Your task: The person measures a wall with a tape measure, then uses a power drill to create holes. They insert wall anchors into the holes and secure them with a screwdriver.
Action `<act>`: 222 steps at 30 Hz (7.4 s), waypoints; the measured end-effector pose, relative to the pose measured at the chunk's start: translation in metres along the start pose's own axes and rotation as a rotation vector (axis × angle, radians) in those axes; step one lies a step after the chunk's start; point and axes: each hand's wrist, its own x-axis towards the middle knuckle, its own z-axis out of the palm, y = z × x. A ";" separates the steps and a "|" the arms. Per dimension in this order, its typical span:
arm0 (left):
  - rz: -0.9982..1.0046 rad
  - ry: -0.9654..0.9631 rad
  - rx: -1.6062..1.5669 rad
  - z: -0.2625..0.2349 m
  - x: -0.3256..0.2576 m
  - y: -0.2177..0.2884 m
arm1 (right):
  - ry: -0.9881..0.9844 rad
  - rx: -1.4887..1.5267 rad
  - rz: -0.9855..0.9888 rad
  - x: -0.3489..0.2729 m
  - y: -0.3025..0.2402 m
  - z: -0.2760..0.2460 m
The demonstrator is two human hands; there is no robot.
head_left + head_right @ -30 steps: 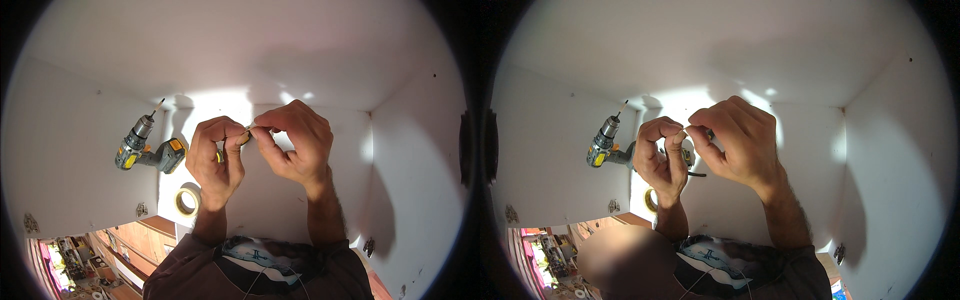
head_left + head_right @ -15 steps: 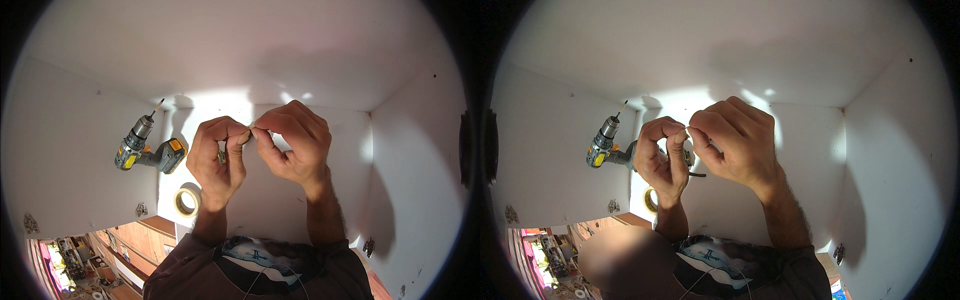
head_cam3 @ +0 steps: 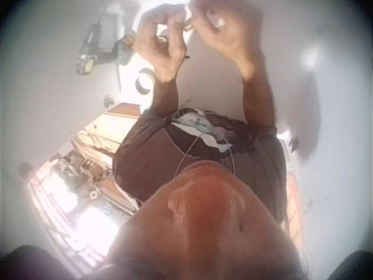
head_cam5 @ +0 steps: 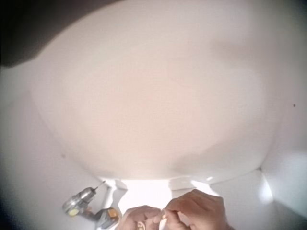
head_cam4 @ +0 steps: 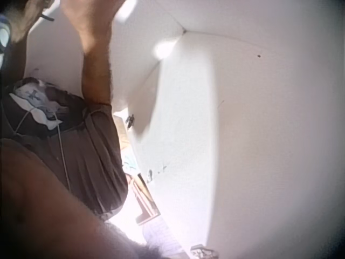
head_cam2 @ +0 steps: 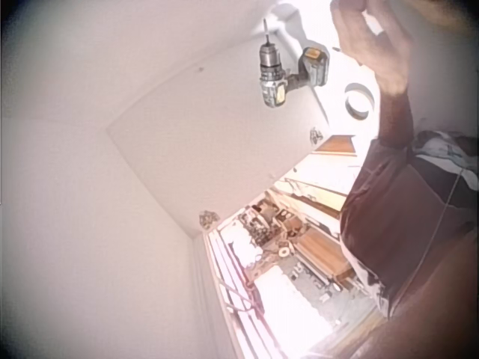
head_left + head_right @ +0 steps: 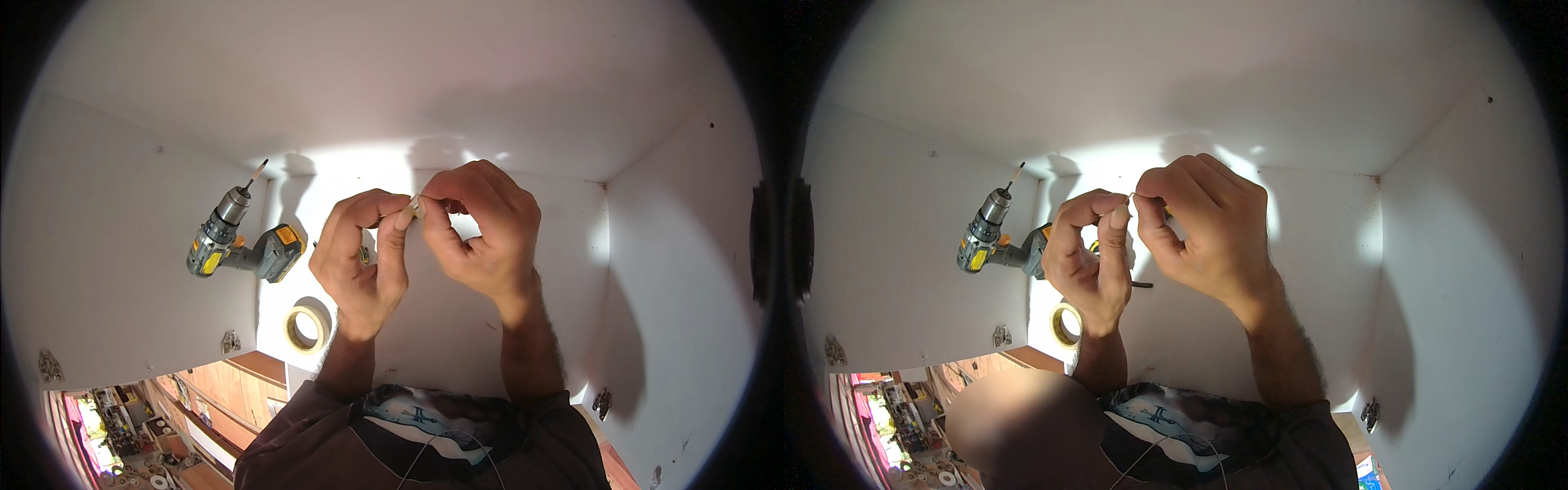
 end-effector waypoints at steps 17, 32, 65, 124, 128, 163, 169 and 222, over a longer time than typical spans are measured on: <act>-0.631 -0.266 -0.727 -0.015 0.005 -0.007 | -0.312 0.765 0.403 -0.003 0.007 -0.014; -0.110 -0.090 -0.063 -0.004 0.001 0.002 | -0.059 0.238 0.219 -0.007 0.007 0.007; -0.456 -0.167 -0.490 0.010 -0.006 -0.031 | 0.007 0.499 0.580 -0.010 0.017 0.004; -0.107 -0.182 -0.564 0.147 0.030 0.040 | 0.259 -0.145 0.203 0.014 0.014 -0.114; -0.081 -0.238 -0.612 0.153 0.038 0.041 | 0.334 -0.150 0.138 0.016 0.015 -0.120; 0.719 0.158 -0.268 0.306 0.087 0.077 | 0.413 0.073 0.263 0.005 -0.021 -0.163; 0.749 0.176 -0.323 0.312 0.090 0.076 | 0.406 0.076 0.250 0.005 -0.021 -0.165; 0.454 0.025 -0.617 0.304 0.075 0.085 | 0.428 0.040 0.300 0.001 -0.018 -0.172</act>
